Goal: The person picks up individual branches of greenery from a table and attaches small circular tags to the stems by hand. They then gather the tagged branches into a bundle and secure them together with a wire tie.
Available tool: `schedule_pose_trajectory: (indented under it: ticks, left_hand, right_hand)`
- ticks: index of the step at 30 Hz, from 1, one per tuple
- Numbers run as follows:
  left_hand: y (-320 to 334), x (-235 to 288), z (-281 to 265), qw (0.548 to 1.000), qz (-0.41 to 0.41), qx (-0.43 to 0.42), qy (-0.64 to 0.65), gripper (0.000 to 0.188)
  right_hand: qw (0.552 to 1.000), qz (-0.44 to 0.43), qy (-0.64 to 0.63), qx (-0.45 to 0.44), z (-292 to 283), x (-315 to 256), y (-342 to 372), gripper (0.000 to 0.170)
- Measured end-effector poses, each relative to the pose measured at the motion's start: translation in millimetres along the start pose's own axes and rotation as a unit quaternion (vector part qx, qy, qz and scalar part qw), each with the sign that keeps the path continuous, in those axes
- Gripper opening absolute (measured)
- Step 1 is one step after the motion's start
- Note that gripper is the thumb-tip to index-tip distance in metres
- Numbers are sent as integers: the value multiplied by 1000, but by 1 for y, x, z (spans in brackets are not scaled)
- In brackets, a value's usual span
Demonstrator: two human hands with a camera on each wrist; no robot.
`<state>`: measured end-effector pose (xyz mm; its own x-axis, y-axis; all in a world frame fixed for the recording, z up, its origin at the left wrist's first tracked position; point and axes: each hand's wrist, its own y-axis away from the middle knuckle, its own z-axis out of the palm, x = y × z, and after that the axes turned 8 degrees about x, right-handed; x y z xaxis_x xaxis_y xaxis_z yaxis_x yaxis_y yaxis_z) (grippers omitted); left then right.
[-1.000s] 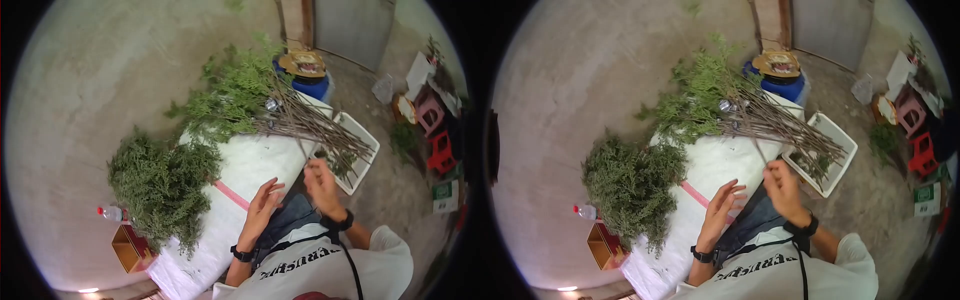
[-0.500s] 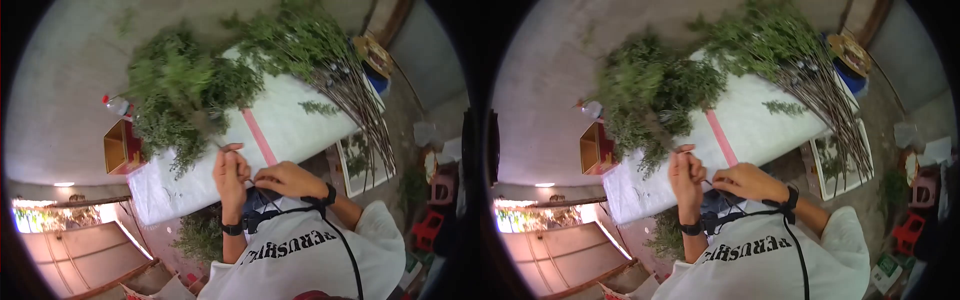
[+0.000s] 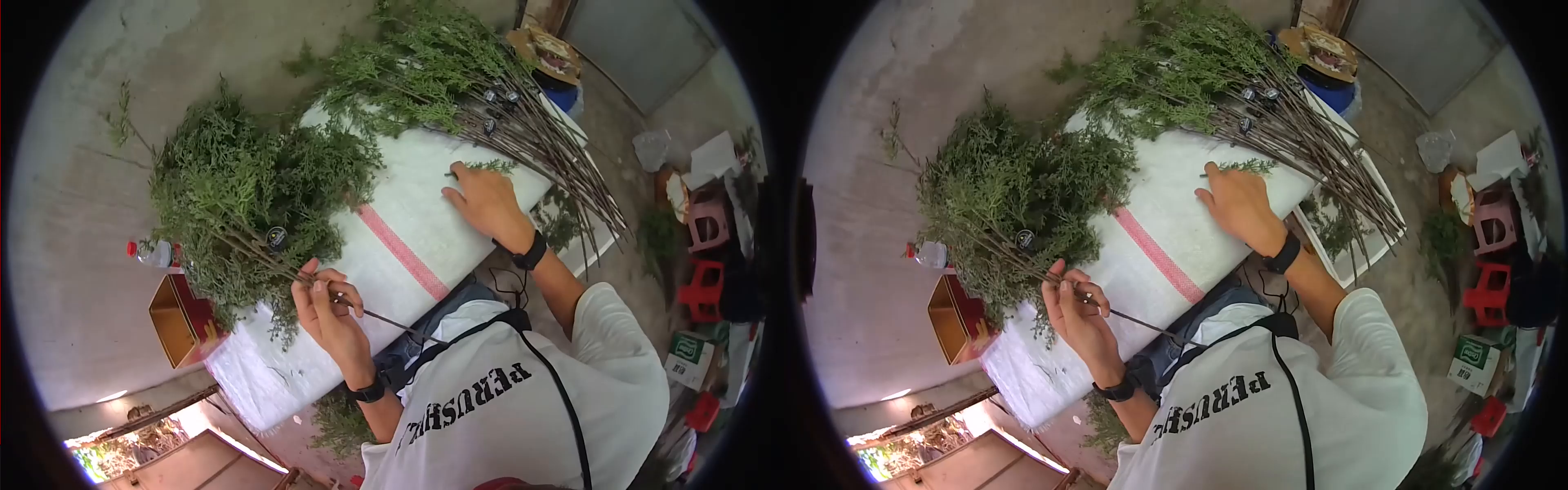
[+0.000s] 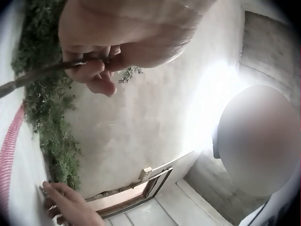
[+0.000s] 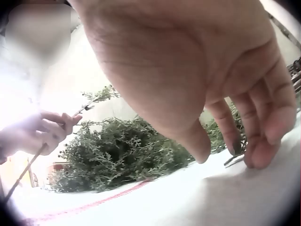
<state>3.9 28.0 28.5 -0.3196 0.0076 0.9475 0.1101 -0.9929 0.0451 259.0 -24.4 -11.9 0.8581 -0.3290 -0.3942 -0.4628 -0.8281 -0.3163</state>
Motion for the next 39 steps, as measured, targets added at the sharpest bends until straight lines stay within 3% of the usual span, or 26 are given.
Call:
schedule_pose_trajectory:
  ticks: [3,7,11,14,19,23,27,28,29,30,31,34,36,38,39]
  left_hand:
    - [-1,2,4,999,-6,-41,-34,29]
    - [-15,7,2,1000,-12,-26,-12,30]
    - [-32,4,-4,996,25,-31,-84,26]
    - [-26,-10,6,998,-12,-31,-47,22]
    - [-17,-36,14,994,-87,-70,3,16]
    - [-15,-45,16,991,-106,-79,12,14]
    - [-16,-51,17,988,-126,-88,17,14]
    - [-16,-51,18,988,-125,-85,18,14]
    - [-14,-52,21,988,-127,-90,19,14]
    - [-10,-52,24,987,-129,-96,18,14]
    - [-7,-52,26,986,-131,-104,17,14]
    - [4,-47,36,984,-131,-118,25,12]
    - [13,-41,42,983,-133,-123,28,11]
    - [19,-33,51,990,-113,-81,-12,10]
    - [20,-29,53,993,-103,-57,-31,9]
  right_hand:
    - [999,0,-16,-39,4,-18,10,24]
    - [988,-23,-132,-73,6,-38,32,23]
    - [989,24,-141,-48,1,-36,45,25]
    - [975,131,-155,-88,-8,-34,36,28]
    - [972,162,-162,-56,-2,-21,26,30]
    - [973,141,-169,-65,2,-8,22,35]
    - [990,62,-99,-83,5,-2,16,30]
    - [947,142,-266,-108,1,-5,12,28]
    - [869,217,-423,-133,-3,-10,7,26]
    - [758,286,-565,-153,-7,-15,4,25]
    - [756,286,-567,-155,-10,-22,1,25]
    - [603,300,-724,-146,-16,-48,-4,25]
    - [578,295,-745,-156,-11,-56,-2,25]
    - [532,278,-779,-182,-5,-64,0,27]
    - [529,278,-779,-188,-2,-67,1,27]
